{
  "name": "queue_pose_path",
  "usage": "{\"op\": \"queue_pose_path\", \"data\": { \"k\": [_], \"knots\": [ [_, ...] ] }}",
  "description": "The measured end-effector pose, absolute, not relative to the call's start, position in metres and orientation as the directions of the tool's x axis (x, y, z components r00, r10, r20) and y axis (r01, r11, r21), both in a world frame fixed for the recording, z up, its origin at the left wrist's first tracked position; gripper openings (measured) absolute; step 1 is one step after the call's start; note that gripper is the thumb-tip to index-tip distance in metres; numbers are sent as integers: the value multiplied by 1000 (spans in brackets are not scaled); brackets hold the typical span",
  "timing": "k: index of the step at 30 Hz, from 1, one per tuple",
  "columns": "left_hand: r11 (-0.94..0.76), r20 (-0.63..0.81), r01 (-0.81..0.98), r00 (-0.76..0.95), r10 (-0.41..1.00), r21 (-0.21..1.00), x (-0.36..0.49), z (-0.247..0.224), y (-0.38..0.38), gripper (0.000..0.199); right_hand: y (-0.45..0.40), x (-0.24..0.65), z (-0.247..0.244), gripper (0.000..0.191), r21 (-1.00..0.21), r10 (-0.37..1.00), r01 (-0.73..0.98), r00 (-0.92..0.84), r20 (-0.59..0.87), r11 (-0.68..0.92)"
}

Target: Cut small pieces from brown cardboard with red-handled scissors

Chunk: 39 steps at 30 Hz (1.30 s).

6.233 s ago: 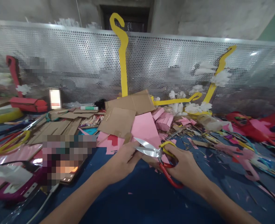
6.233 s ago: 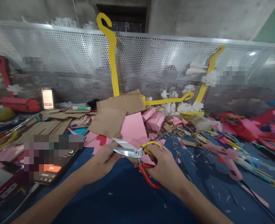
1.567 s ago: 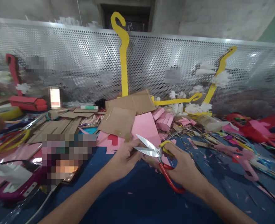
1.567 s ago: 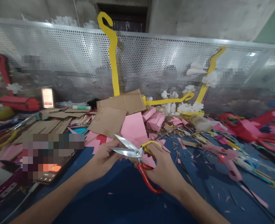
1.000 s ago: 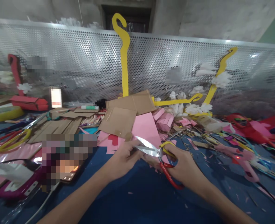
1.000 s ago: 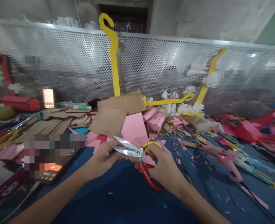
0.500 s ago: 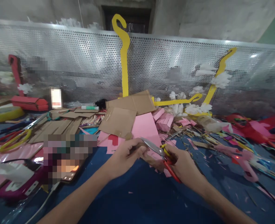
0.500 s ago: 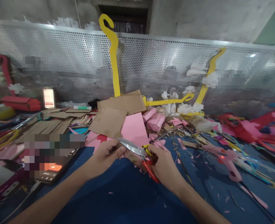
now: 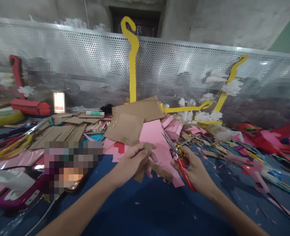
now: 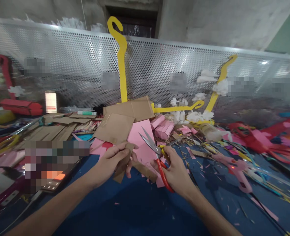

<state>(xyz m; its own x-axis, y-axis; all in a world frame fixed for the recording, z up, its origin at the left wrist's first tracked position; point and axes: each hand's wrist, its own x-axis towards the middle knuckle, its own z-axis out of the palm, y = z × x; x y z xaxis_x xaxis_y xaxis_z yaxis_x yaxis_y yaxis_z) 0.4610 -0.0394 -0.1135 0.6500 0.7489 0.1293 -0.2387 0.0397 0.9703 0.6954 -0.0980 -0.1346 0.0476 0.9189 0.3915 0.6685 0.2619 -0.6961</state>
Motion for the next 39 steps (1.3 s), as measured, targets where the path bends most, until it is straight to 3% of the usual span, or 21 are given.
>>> {"op": "queue_pose_path", "data": {
  "k": [4,9,14,17,33,39],
  "knots": [
    [81,124,-286,631,766,955,462,-111,-40,18,-98,693,-132,26,-628,922,737,19,387,249],
    [-34,87,-97,624,777,995,459,-118,-35,29,-101,687,-128,22,-534,902,796,-33,430,284],
    [-371,317,-18,557,767,929,457,-121,-32,26,-105,677,-123,21,-519,888,785,-83,453,339],
    [-478,384,51,526,759,877,457,-121,-33,21,-105,676,-124,24,-486,870,798,-93,483,355],
    [-602,486,34,555,675,798,451,-113,-32,26,-104,679,-126,29,-411,831,818,-138,538,402],
    [-554,438,71,535,722,829,453,-118,-32,21,-104,678,-125,23,-489,859,791,-88,504,368]
  ]
}}
